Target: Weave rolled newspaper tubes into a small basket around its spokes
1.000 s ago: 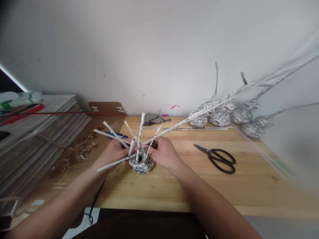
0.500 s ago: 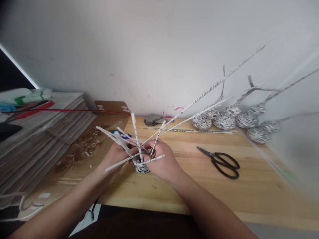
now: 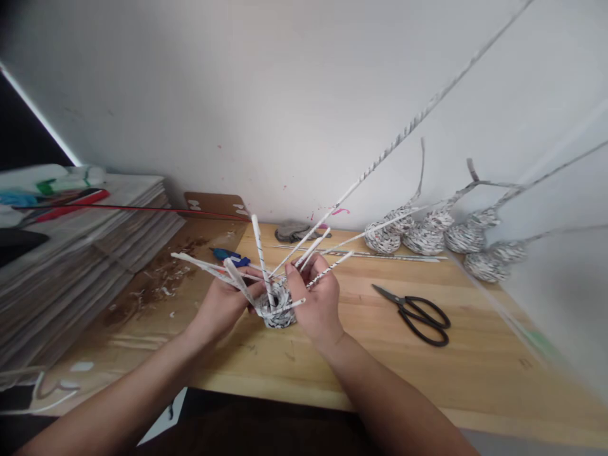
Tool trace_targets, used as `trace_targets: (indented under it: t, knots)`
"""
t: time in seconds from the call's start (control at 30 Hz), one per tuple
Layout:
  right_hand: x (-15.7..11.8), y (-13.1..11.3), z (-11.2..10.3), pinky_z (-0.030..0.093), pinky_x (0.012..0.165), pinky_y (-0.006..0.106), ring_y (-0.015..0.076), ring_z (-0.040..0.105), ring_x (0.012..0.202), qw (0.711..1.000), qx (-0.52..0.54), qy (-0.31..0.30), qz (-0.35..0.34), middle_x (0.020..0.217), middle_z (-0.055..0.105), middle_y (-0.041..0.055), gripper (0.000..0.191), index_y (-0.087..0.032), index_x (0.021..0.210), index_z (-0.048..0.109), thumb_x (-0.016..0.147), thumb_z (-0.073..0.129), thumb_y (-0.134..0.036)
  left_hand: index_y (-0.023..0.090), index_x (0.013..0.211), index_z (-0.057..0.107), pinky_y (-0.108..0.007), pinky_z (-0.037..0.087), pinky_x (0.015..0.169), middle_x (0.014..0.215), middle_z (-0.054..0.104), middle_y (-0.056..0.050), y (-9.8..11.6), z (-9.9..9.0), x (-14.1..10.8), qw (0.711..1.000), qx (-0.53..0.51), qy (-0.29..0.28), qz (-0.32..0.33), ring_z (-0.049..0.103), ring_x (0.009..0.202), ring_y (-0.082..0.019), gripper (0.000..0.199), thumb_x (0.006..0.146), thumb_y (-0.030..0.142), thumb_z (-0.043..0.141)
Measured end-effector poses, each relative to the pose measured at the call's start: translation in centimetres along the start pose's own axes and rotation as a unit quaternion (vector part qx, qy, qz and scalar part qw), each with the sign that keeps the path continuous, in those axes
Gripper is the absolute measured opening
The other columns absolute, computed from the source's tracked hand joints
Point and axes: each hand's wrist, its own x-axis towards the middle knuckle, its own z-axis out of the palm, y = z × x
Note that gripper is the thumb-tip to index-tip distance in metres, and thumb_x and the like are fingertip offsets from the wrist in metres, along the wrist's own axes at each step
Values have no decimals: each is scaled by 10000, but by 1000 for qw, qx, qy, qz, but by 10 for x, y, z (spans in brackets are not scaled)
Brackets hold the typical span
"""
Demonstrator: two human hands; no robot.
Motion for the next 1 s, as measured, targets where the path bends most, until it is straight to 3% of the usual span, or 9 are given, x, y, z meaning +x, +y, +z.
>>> trace_targets:
  t: [0.27, 0.53, 0.73, 1.0]
  knots:
    - [-3, 13, 9, 483, 554, 268, 143, 586, 590, 994, 62, 2, 85, 678, 634, -21, 274, -197, 876, 595, 730, 731, -385, 120, 835, 731, -215, 470, 452, 656, 676, -21, 6, 8, -4, 999, 12, 33, 22, 554, 489, -111, 222, 728, 310, 769]
    - [-3, 20, 7, 533, 658, 300, 184, 674, 706, 997, 25, -16, 70, 757, 708, -2, 174, -210, 868, 624, 738, 693, -303, 142, 894, 782, -214, 489, 535, 808, 750, -65, -5, 1, 4, 989, 108, 45, 93, 634, 601, -131, 180, 795, 234, 661]
    - [-4, 21, 9, 537, 683, 307, 190, 676, 723, 994, 53, -8, 96, 733, 707, -1, 158, -210, 777, 619, 676, 713, -288, 165, 828, 782, -227, 506, 636, 771, 757, -35, 0, 0, 9, 972, 191, 74, 118, 676, 691, -157, 177, 738, 128, 634]
    - [-5, 23, 13, 512, 594, 276, 150, 620, 597, 994, 53, -11, 95, 670, 654, -25, 225, -214, 747, 577, 673, 753, -333, 172, 1020, 750, -222, 512, 681, 830, 766, -20, 5, -1, 11, 965, 218, 24, 143, 693, 739, -156, 292, 759, 131, 625]
